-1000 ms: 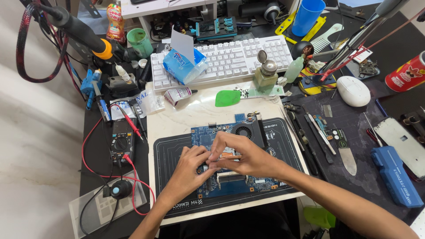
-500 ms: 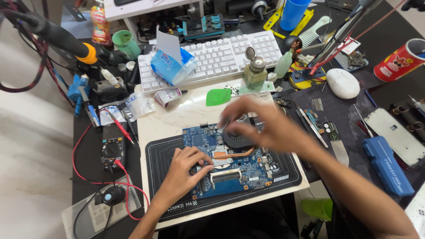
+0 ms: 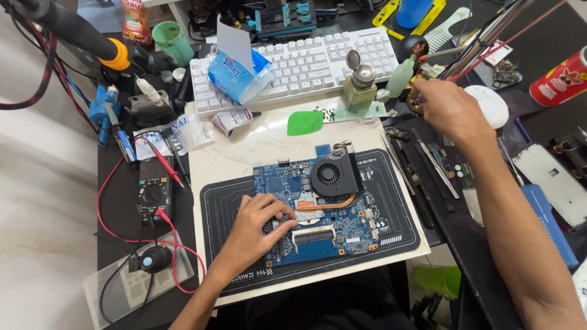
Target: The person applies flux to a component on a motherboard and uses a heat gun and tweezers to solder or desolder parts.
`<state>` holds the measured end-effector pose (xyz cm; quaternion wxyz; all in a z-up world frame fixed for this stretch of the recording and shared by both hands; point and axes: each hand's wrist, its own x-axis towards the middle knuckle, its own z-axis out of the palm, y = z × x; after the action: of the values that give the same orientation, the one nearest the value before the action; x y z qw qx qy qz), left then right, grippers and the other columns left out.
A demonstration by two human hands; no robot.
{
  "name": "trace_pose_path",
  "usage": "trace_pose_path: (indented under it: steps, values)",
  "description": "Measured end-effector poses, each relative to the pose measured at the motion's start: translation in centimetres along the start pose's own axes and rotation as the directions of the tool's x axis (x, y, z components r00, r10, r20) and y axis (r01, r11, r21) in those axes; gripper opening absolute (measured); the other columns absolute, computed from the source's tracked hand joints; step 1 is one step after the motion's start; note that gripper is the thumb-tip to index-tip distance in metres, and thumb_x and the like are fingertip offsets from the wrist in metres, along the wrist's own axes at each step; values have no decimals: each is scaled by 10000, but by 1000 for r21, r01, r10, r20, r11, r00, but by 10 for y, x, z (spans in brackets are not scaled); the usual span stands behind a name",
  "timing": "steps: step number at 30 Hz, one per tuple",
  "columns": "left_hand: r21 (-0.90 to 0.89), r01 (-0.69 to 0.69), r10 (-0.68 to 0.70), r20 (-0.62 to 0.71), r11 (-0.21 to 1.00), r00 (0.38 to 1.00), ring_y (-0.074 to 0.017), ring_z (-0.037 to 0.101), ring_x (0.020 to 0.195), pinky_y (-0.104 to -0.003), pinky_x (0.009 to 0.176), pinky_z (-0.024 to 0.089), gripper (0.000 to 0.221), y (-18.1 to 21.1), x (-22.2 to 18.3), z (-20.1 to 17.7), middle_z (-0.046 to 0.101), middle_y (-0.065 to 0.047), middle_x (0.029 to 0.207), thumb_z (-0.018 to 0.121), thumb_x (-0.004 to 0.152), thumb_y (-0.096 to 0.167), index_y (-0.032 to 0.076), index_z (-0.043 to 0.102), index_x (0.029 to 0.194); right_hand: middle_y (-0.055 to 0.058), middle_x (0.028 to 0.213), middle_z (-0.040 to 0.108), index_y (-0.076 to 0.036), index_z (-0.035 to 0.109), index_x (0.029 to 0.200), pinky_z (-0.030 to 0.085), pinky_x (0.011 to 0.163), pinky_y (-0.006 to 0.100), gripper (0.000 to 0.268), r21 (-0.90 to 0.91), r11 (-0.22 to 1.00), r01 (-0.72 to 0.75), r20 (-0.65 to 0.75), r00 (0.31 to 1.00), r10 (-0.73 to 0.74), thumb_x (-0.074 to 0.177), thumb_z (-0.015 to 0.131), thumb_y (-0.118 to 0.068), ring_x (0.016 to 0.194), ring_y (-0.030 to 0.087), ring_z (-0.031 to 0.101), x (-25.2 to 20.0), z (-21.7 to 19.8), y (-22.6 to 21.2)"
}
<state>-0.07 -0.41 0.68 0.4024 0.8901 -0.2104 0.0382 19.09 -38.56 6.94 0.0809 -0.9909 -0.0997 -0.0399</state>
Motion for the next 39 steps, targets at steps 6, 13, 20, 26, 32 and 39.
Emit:
trace_pose_path:
  steps: [6,13,20,26,32,39]
  values:
    - [0,-28,28,-9,1000,1000,-154,546,803,-333,816,365,153,-1,-1,-1,622,8,831,782,857,262,130,753,927,193,1124,695,-101,665,1218,532,854,523,256,-169,985,-18,-23,1000,14,964,631,-95,1011,413,679,-6,3,-20]
    - [-1,-63,63,-26,998,998,-147,561,801,-339,815,365,144,-2,-2,0,621,1,841,777,866,245,129,747,945,91,1114,689,-123,708,1105,552,856,436,197,322,863,388,114,890,-443,931,617,-148,1002,303,697,-21,5,-89]
    - [15,-78,78,-36,997,996,-165,550,796,-344,801,367,144,2,-3,-4,600,-8,825,784,854,233,123,744,938,87,1024,709,-92,743,1036,536,885,408,155,326,716,617,27,751,-660,931,643,-146,999,308,679,-24,34,-115]
    - [-2,-89,89,-36,996,995,-167,550,801,-346,804,373,137,3,-3,-4,604,-9,826,790,846,227,121,749,922,85,1016,708,-94,749,1021,474,963,425,174,286,717,635,28,743,-669,937,614,-164,1037,321,638,-25,41,-113]
    - [-11,-55,55,-18,998,998,-156,554,786,-341,807,372,134,0,-3,-2,611,-2,819,787,850,234,125,754,920,77,964,718,-73,733,965,417,1120,438,143,158,676,719,-33,688,-725,909,618,-138,1002,274,664,-28,43,-115]
    - [-14,-51,51,-14,999,999,-143,566,785,-338,815,368,132,1,-2,-2,628,8,832,785,856,243,127,752,910,131,876,724,-43,694,965,401,1161,406,118,58,728,683,-13,730,-683,901,616,-105,957,325,692,-38,43,-123]
